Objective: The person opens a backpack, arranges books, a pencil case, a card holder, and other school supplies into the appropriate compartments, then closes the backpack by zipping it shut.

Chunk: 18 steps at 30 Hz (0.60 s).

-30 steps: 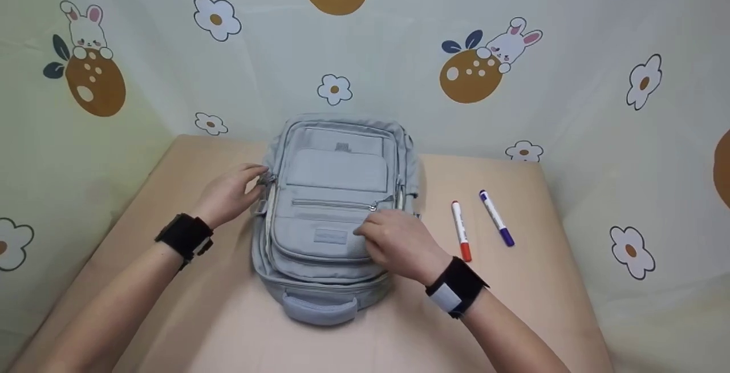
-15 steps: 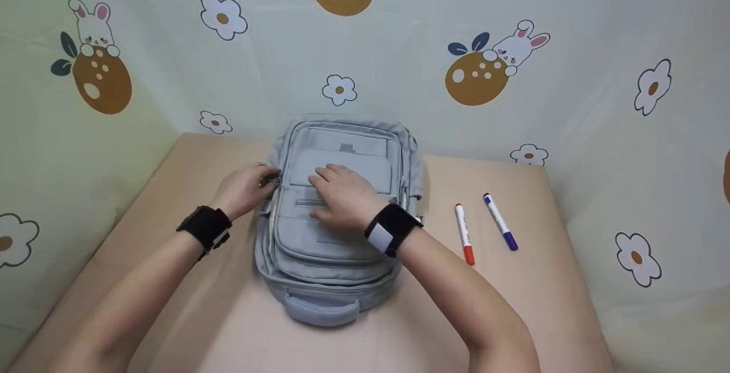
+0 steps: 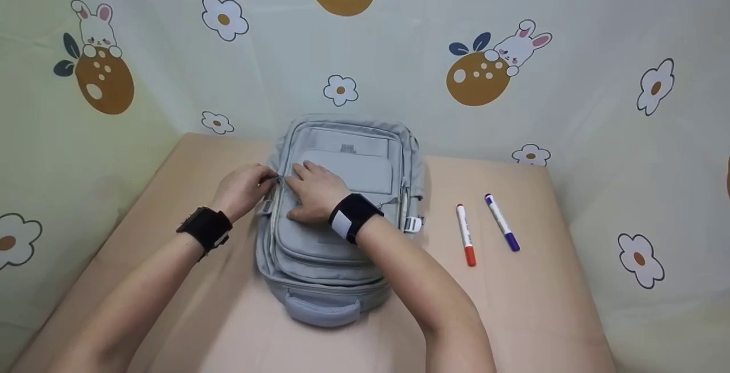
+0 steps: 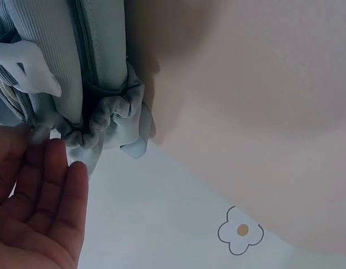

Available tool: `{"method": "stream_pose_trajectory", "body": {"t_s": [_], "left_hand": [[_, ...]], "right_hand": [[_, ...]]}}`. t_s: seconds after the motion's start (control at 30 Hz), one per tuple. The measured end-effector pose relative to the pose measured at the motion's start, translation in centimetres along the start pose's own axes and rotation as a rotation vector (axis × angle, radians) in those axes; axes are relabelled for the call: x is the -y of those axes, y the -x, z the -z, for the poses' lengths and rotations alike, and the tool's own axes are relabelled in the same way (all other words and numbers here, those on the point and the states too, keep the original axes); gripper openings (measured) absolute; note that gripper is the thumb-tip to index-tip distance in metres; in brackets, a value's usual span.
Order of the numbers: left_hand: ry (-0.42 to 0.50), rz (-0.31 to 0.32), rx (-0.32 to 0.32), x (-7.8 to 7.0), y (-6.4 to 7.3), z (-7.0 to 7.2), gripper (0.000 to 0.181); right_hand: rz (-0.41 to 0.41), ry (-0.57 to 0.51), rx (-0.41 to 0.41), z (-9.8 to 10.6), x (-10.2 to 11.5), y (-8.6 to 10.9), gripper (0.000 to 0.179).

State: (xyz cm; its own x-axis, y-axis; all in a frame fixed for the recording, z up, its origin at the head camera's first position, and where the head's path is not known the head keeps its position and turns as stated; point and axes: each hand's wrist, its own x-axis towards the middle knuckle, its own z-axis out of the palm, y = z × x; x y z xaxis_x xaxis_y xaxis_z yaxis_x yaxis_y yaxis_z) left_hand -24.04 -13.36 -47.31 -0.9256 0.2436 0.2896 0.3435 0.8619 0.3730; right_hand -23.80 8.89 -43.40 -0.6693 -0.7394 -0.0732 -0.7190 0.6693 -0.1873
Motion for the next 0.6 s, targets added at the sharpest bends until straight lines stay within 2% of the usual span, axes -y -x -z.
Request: {"method": "stream_pose_trajectory", "body": {"t_s": [0.37, 0.6], "left_hand": [[-0.04, -0.043, -0.032, 0.47, 0.42, 0.49, 0.007], [-0.085, -0.055, -0.003, 0.0, 0.93, 0.82, 0.01]], "right_hand": [[-0.002, 0.004, -0.005, -0.92, -0.11, -0.25, 0.083], [-0.002, 0.009, -0.007, -1.08, -0.16, -0.25, 0.083]]}}
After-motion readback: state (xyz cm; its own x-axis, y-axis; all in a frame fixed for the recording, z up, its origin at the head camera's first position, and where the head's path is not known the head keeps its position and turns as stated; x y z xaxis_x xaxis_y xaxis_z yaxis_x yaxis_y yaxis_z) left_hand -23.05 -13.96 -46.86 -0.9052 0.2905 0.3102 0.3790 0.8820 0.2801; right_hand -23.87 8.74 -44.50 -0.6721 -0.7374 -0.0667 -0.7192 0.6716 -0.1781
